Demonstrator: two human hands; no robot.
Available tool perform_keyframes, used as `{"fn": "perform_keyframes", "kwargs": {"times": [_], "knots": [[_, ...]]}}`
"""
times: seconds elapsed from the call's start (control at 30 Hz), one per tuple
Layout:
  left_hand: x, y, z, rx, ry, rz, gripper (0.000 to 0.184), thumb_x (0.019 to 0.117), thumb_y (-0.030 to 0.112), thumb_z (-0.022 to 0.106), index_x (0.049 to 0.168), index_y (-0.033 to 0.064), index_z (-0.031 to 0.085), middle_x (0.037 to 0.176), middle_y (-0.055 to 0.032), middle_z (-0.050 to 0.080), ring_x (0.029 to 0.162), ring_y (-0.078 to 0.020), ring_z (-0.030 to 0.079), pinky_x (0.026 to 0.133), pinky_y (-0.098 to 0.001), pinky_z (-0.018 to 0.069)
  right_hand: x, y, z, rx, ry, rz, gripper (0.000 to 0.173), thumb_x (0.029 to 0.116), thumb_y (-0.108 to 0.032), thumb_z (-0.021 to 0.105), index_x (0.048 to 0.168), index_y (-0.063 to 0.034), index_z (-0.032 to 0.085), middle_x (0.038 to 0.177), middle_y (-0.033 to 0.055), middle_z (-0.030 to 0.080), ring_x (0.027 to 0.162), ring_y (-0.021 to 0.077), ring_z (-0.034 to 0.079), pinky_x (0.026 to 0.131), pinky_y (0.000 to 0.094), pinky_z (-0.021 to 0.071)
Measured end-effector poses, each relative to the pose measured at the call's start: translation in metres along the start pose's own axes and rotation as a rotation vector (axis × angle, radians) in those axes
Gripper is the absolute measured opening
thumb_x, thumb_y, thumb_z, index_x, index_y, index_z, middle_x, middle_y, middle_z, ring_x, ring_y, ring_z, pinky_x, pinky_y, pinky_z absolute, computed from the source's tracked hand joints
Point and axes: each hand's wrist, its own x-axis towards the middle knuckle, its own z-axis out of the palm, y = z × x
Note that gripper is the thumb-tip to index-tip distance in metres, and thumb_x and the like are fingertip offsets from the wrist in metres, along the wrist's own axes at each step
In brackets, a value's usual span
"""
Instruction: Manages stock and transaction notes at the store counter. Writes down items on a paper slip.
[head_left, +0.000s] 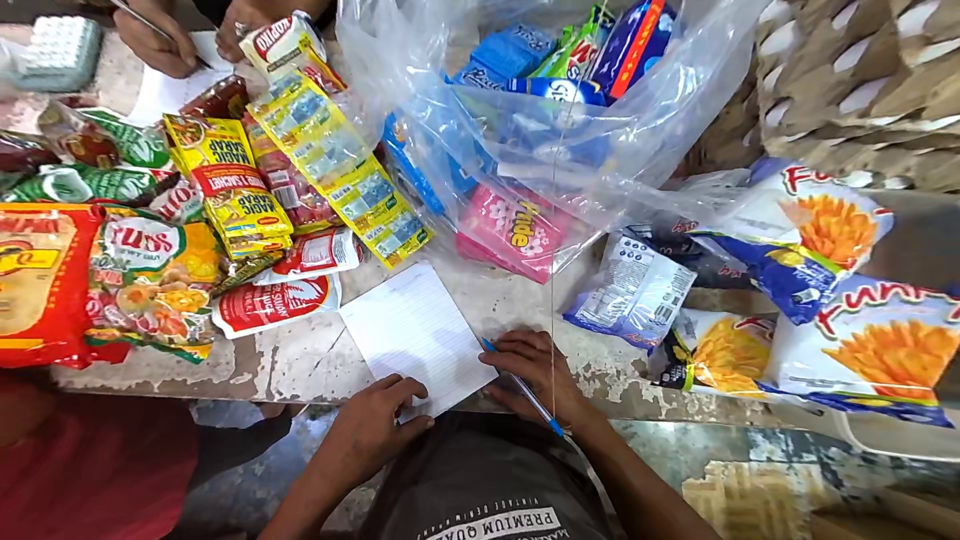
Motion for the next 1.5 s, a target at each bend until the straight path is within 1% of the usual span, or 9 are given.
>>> {"fn": "perform_keyframes", "kwargs": {"times": [0.2,0.3,0.47,0.53,0.67,0.8,1.0,1.3,1.5], "knots": [[0.003,-0.007,-0.01,-0.123,0.015,0.059,0.02,0.0957,0.031,0.065,0.099,0.0153,0.076,0.091,0.0011,0.071,0.077,-0.0087,0.067,0.073,-0.03,0.0579,0.003,-0.003,-0.002,0.099,0.073,0.045,0.028,0.1023,-0.032,0.06,0.123,-0.0189,0.074,0.121,-0.0003,0.073,0.121,0.0148,0.063,0.105,0.042,0.0471],[0.01,-0.012,-0.032,-0.128,0.07,-0.008,0.023,0.0978,0.029,0.062,0.103,0.0104,0.075,0.093,-0.0038,0.073,0.08,-0.015,0.069,0.074,-0.0384,0.0588,0.003,-0.005,-0.001,0.127,0.113,0.072,0.03,0.1051,-0.029,0.055,0.123,-0.0143,0.074,0.119,0.002,0.074,0.119,0.0167,0.064,0.105,0.042,0.0486],[0.044,-0.027,-0.062,0.11,0.367,-0.117,0.021,0.0975,0.025,0.065,0.103,0.0084,0.076,0.104,-0.0133,0.072,0.092,-0.0308,0.07,0.08,-0.0553,0.0562,0.003,-0.005,0.002,0.108,0.15,0.07,0.03,0.1046,-0.031,0.055,0.122,-0.0153,0.074,0.117,0.0016,0.074,0.117,0.0173,0.065,0.104,0.0418,0.049],[0.057,-0.027,-0.062,0.168,0.428,-0.122,0.018,0.0968,0.022,0.065,0.101,0.008,0.076,0.111,-0.0138,0.072,0.1,-0.0321,0.069,0.085,-0.0554,0.0558,0.004,-0.006,0.003,0.101,0.161,0.084,0.03,0.1046,-0.031,0.055,0.122,-0.0162,0.074,0.118,0.0008,0.074,0.118,0.0168,0.065,0.104,0.0409,0.0495],[0.064,-0.021,-0.051,0.256,0.535,-0.156,0.018,0.0953,0.021,0.064,0.1,0.0077,0.076,0.106,-0.0135,0.073,0.091,-0.0325,0.072,0.075,-0.0555,0.0573,0.025,-0.017,0.01,-0.018,0.163,0.055,0.032,0.1051,-0.034,0.053,0.126,-0.0205,0.072,0.124,0.0015,0.073,0.123,0.0198,0.063,0.103,0.0436,0.0497],[0.066,-0.021,-0.045,0.288,0.577,-0.155,0.02,0.0959,0.023,0.063,0.101,0.0092,0.078,0.124,-0.0131,0.072,0.105,-0.0341,0.072,0.081,-0.0579,0.0578,0.068,-0.032,0.032,-0.145,0.155,-0.072,0.032,0.106,-0.036,0.051,0.13,-0.025,0.069,0.134,0.001,0.068,0.131,0.0226,0.059,0.108,0.0482,0.0442],[0.061,-0.016,-0.043,0.258,0.597,-0.172,0.018,0.0942,0.022,0.066,0.098,0.0096,0.078,0.097,-0.0125,0.075,0.088,-0.0338,0.072,0.072,-0.0571,0.0562,0.094,-0.038,0.053,-0.213,0.065,-0.051,0.033,0.1055,-0.033,0.051,0.132,-0.0234,0.068,0.139,0.0029,0.066,0.136,0.0274,0.055,0.11,0.0561,0.0407],[0.053,-0.025,-0.023,0.046,0.647,-0.185,0.02,0.0934,0.019,0.069,0.11,0.01,0.078,0.109,-0.0139,0.073,0.097,-0.0315,0.07,0.081,-0.0534,0.0574,0.082,-0.027,0.057,-0.23,0.022,-0.078,0.031,0.1012,-0.031,0.055,0.127,-0.0227,0.07,0.132,0.0026,0.069,0.133,0.0237,0.058,0.114,0.0511,0.0397],[0.051,-0.033,-0.015,0.025,0.667,-0.143,0.02,0.0939,0.021,0.069,0.108,0.0107,0.079,0.111,-0.0129,0.072,0.102,-0.0291,0.069,0.084,-0.0483,0.0582,0.081,-0.027,0.059,-0.281,0.043,-0.077,0.03,0.0996,-0.032,0.056,0.123,-0.021,0.072,0.126,0.0033,0.071,0.129,0.0228,0.061,0.111,0.0469,0.0436]]}}
